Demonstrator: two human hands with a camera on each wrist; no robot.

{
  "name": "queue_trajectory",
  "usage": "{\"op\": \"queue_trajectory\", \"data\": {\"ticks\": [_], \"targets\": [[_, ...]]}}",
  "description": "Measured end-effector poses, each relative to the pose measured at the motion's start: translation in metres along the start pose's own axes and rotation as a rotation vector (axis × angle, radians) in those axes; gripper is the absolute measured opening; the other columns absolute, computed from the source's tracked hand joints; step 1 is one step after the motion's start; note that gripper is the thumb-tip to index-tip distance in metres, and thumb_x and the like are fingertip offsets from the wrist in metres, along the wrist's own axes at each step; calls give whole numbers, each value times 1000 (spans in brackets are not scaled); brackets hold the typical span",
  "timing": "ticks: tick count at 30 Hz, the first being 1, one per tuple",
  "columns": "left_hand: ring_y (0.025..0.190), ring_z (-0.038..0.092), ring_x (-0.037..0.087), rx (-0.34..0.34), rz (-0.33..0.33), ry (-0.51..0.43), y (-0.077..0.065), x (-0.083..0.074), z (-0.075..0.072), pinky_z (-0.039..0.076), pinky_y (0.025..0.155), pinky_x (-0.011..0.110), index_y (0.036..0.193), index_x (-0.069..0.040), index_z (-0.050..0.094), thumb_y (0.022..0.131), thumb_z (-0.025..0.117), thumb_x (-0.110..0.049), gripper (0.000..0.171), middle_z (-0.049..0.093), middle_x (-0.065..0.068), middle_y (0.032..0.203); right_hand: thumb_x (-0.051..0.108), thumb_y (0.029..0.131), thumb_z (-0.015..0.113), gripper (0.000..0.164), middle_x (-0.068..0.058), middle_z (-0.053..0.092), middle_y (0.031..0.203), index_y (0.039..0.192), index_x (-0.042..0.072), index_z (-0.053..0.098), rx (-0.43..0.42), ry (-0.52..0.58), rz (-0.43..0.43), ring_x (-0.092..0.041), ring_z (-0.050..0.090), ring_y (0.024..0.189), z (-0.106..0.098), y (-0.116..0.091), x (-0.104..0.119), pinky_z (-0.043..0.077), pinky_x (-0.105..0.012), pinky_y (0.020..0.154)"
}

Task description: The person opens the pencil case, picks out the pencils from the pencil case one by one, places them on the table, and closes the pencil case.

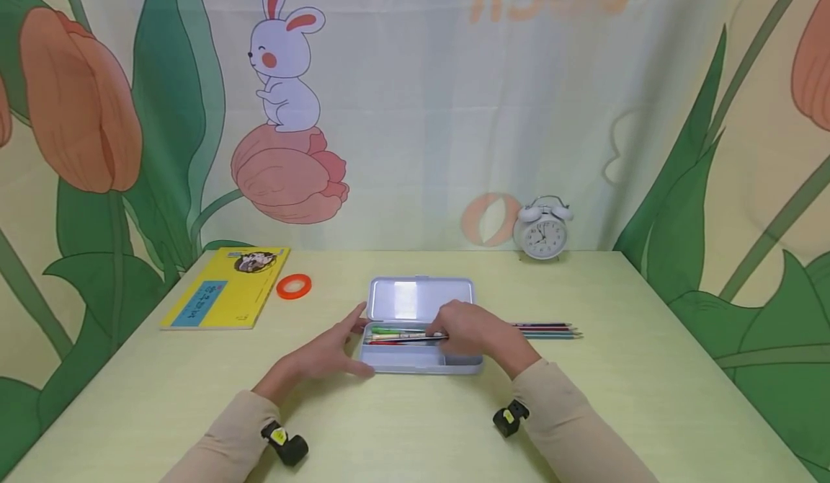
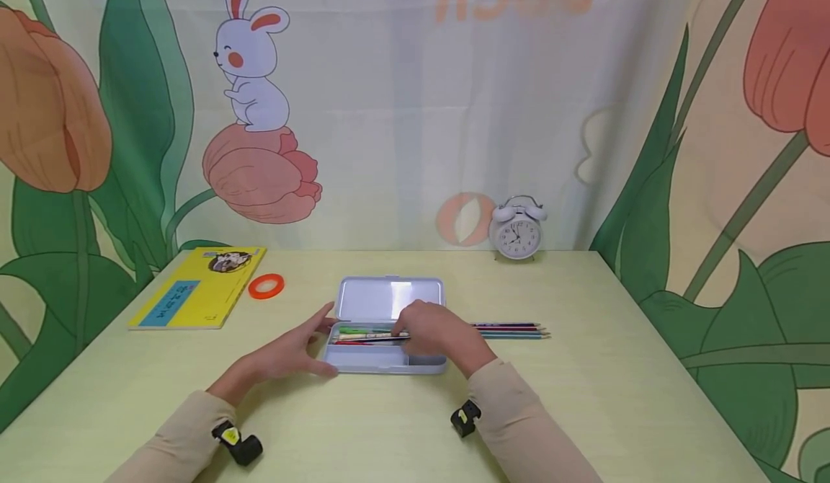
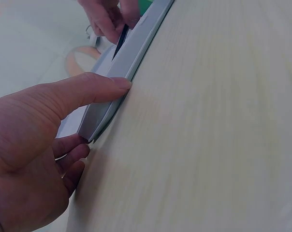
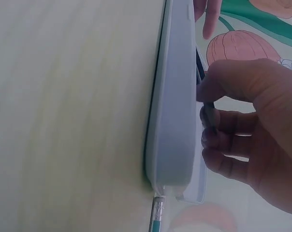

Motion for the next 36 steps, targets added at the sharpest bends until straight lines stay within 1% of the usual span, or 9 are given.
{"op": "queue_trajectory", "data": {"ticks": [3, 6, 8, 10, 13, 22, 29, 33, 36], "targets": [[136, 34, 26, 1, -2, 1, 0, 0, 0, 19, 119, 56, 162, -28, 9, 74, 91, -24, 120, 45, 3, 141, 4, 85, 68, 12, 7, 50, 68, 87, 12, 77, -32, -26, -53, -9, 39, 64, -1, -1, 2, 35, -24, 57], [135, 34, 27, -5, -6, -1, 0, 0, 1, 19, 118, 57, 162, -28, 10, 74, 91, -24, 120, 46, 3, 141, 2, 86, 65, 14, 6, 44, 68, 81, 11, 74, -62, -47, -95, -10, 35, 65, -2, -1, 4, 32, -24, 57], [135, 33, 26, -8, -14, -1, -1, 0, 1, 19, 118, 57, 162, -29, 10, 74, 91, -25, 120, 45, 3, 141, -1, 87, 64, 16, 5, 45, 68, 86, 10, 76, -70, -49, -105, -10, 35, 65, -2, -1, 4, 33, -24, 57], [135, 33, 27, -11, -19, -2, 0, 1, 1, 19, 118, 58, 162, -30, 10, 74, 91, -25, 120, 45, 3, 141, -2, 88, 63, 25, 6, 49, 70, 99, 13, 80, -68, -37, -89, -10, 38, 65, -1, -1, 4, 36, -23, 57], [136, 33, 27, -13, -25, -2, 0, 0, 1, 19, 118, 58, 162, -30, 10, 74, 91, -25, 120, 45, 3, 142, -4, 90, 61, 36, 4, 55, 73, 114, 17, 78, -67, -28, -69, -10, 43, 65, 0, -1, 4, 41, -23, 59], [140, 31, 26, -19, -56, 13, -2, -1, 0, 18, 118, 57, 162, -24, 9, 73, 91, -27, 121, 44, 3, 145, 0, 95, 61, 30, 0, 58, 85, 115, 16, 77, -93, -36, -63, -13, 51, 72, 0, -2, 8, 47, -25, 65], [138, 32, 26, -19, -54, 14, -2, -3, 1, 19, 118, 57, 162, -24, 9, 73, 91, -25, 121, 44, 3, 144, -2, 94, 62, 37, -1, 57, 88, 121, 19, 75, -39, -96, -10, -13, 50, 75, 0, -2, 12, 49, -27, 69], [138, 32, 26, -17, -51, 14, -2, -3, 0, 20, 118, 57, 162, -24, 9, 73, 91, -25, 121, 44, 3, 144, -3, 94, 62, 37, -3, 58, 89, 121, 19, 75, -42, -126, -18, -15, 52, 78, -1, -2, 14, 50, -29, 71], [138, 33, 26, -16, -47, 11, -2, -3, 0, 20, 118, 57, 162, -25, 10, 73, 91, -25, 121, 45, 3, 144, -4, 94, 62, 36, -4, 59, 92, 120, 17, 75, -47, -110, -18, -16, 52, 81, -1, -1, 15, 50, -30, 73]]}}
Point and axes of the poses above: each hand's wrist, its own y-axis towards the middle knuckle, its own z-axis out of the palm, x = y × z, the point moved 2 cm from there along y, towards the middle knuckle
